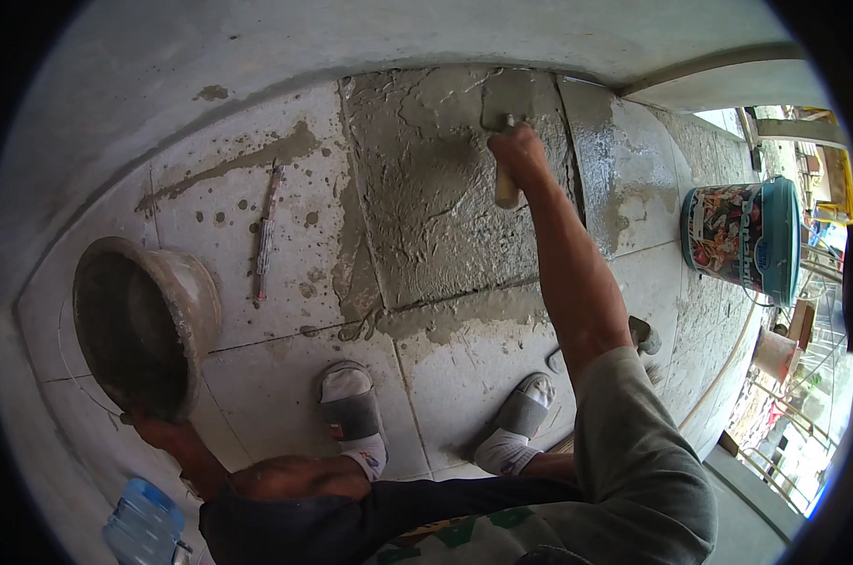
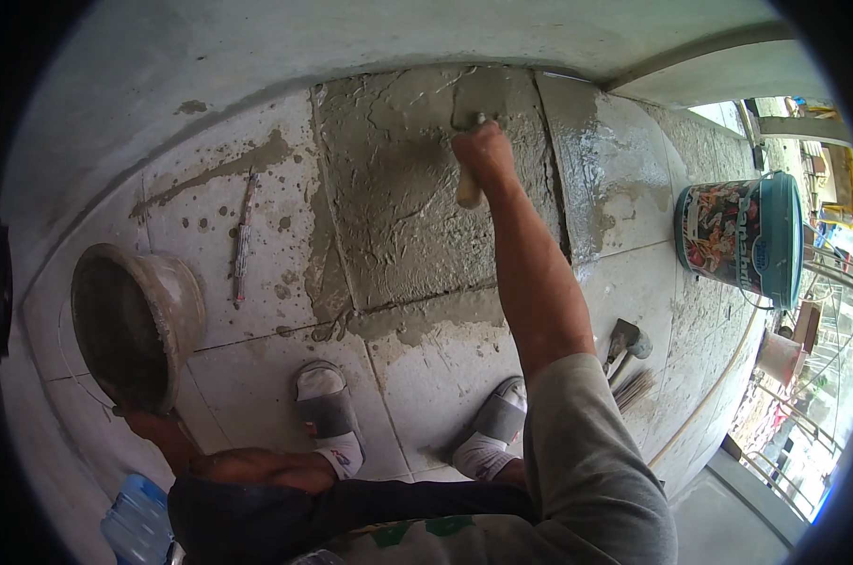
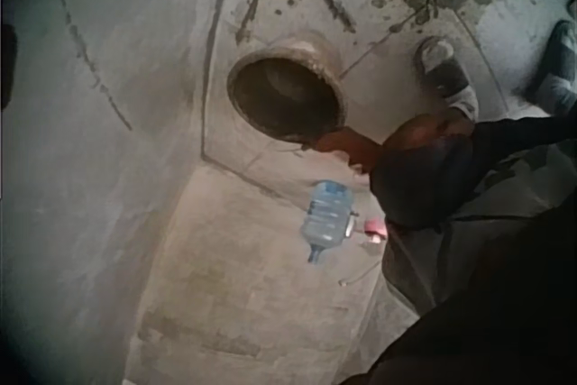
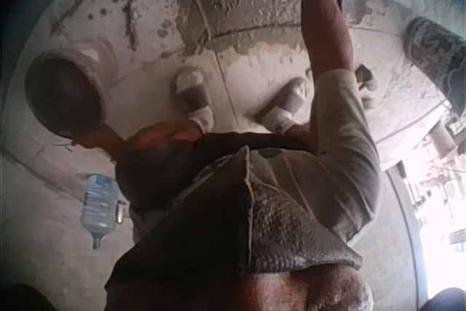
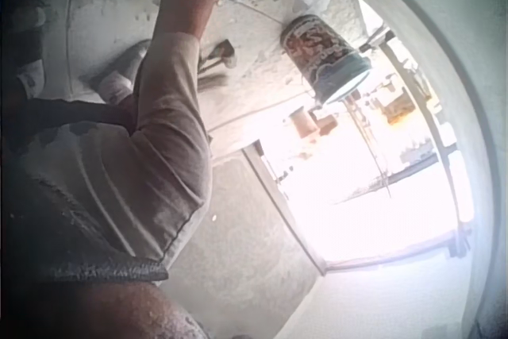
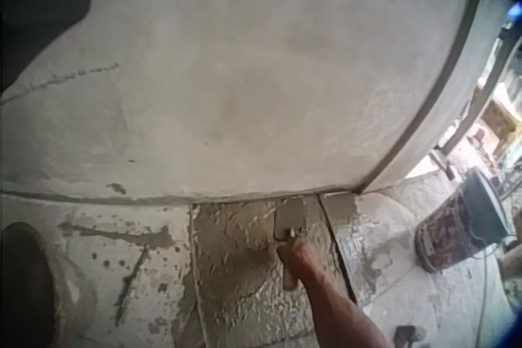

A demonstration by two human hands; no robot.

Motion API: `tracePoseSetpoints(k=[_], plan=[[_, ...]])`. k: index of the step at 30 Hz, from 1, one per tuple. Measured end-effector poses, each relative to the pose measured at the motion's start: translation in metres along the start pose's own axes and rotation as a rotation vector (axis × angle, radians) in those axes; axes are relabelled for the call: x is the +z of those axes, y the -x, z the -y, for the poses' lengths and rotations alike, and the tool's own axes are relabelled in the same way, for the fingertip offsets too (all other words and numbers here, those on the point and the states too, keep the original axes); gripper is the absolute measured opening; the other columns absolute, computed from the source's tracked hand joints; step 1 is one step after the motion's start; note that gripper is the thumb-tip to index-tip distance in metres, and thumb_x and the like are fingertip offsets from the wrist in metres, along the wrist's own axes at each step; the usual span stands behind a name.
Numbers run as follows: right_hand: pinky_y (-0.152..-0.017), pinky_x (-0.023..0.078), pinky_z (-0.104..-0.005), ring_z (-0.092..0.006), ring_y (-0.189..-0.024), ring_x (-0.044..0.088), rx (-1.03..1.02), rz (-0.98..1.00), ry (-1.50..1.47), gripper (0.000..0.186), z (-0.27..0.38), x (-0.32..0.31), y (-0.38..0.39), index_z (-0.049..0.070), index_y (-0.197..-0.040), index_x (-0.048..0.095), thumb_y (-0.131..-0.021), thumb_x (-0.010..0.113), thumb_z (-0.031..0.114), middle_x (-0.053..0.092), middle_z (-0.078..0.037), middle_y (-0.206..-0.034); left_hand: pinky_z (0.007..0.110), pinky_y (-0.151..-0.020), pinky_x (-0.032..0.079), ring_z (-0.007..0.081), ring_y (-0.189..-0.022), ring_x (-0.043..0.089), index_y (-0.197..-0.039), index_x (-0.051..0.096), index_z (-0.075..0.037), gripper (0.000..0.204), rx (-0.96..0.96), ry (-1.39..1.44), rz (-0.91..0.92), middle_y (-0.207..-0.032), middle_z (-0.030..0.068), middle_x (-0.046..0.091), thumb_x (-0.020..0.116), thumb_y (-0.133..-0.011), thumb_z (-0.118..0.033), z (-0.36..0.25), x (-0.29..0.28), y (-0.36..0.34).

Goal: The recorder is using a trowel to apply and smooth cement on a floor surface, occasionally mixing more from a bucket.

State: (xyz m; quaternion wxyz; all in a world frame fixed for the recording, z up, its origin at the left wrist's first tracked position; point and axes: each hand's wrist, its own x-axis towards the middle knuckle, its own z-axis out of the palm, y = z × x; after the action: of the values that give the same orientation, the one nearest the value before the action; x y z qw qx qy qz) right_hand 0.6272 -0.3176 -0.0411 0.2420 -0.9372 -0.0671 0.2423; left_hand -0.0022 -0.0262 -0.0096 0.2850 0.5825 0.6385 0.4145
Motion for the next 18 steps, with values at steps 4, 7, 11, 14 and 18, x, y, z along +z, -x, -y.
tracePoseSetpoints(k=[4,7,11,14,18], plan=[[-0.088,0.050,-0.0451,-0.0422,-0.100,0.063,-0.175,0.104,0.179,0.043,0.028,0.040,0.034,-0.007,-0.110,0.055,-0.077,0.055,0.021,0.065,-0.030,-0.101,0.041,-0.095,0.045,0.0290,-0.106,0.056,-0.116,0.058,0.007,0.040,-0.046,0.106,0.022,-0.119,0.0174,0.057,0.051,-0.090,-0.023,-0.006,-0.001,-0.003],[-0.090,0.049,-0.0464,-0.0433,-0.102,0.062,-0.181,0.178,0.132,0.042,0.022,0.025,0.060,-0.007,-0.110,0.053,-0.078,0.055,0.021,0.064,-0.031,-0.103,0.042,-0.094,0.046,0.0298,-0.106,0.056,-0.116,0.058,0.008,0.040,-0.340,0.417,-0.137,-0.119,0.0176,0.058,0.053,-0.088,-0.020,-0.030,0.012,0.004],[-0.090,0.049,-0.0464,-0.0440,-0.103,0.061,-0.023,-0.091,-0.027,0.043,-0.005,0.017,0.033,-0.008,-0.111,0.052,-0.078,0.055,0.021,0.062,-0.031,-0.107,0.043,-0.094,0.046,0.0308,-0.105,0.057,-0.117,0.057,0.009,0.041,-0.312,0.363,-0.058,-0.118,0.0177,0.058,0.054,-0.088,-0.020,-0.034,0.016,0.005],[-0.090,0.048,-0.0465,-0.0434,-0.104,0.061,-0.025,-0.001,0.049,0.044,0.013,0.027,0.039,-0.008,-0.113,0.051,-0.079,0.053,0.020,0.062,-0.032,-0.108,0.042,-0.094,0.046,0.0306,-0.105,0.057,-0.117,0.057,0.009,0.042,-0.367,0.444,-0.074,-0.118,0.0175,0.058,0.054,-0.088,-0.021,-0.037,0.023,0.009],[-0.091,0.048,-0.0460,-0.0427,-0.104,0.061,-0.183,0.164,0.201,0.043,0.034,0.028,0.067,-0.006,-0.114,0.051,-0.080,0.052,0.019,0.063,-0.031,-0.107,0.042,-0.095,0.044,0.0299,-0.104,0.057,-0.115,0.058,0.009,0.041,-0.309,0.508,-0.038,-0.117,0.0171,0.058,0.054,-0.088,-0.022,-0.041,0.018,0.012]])
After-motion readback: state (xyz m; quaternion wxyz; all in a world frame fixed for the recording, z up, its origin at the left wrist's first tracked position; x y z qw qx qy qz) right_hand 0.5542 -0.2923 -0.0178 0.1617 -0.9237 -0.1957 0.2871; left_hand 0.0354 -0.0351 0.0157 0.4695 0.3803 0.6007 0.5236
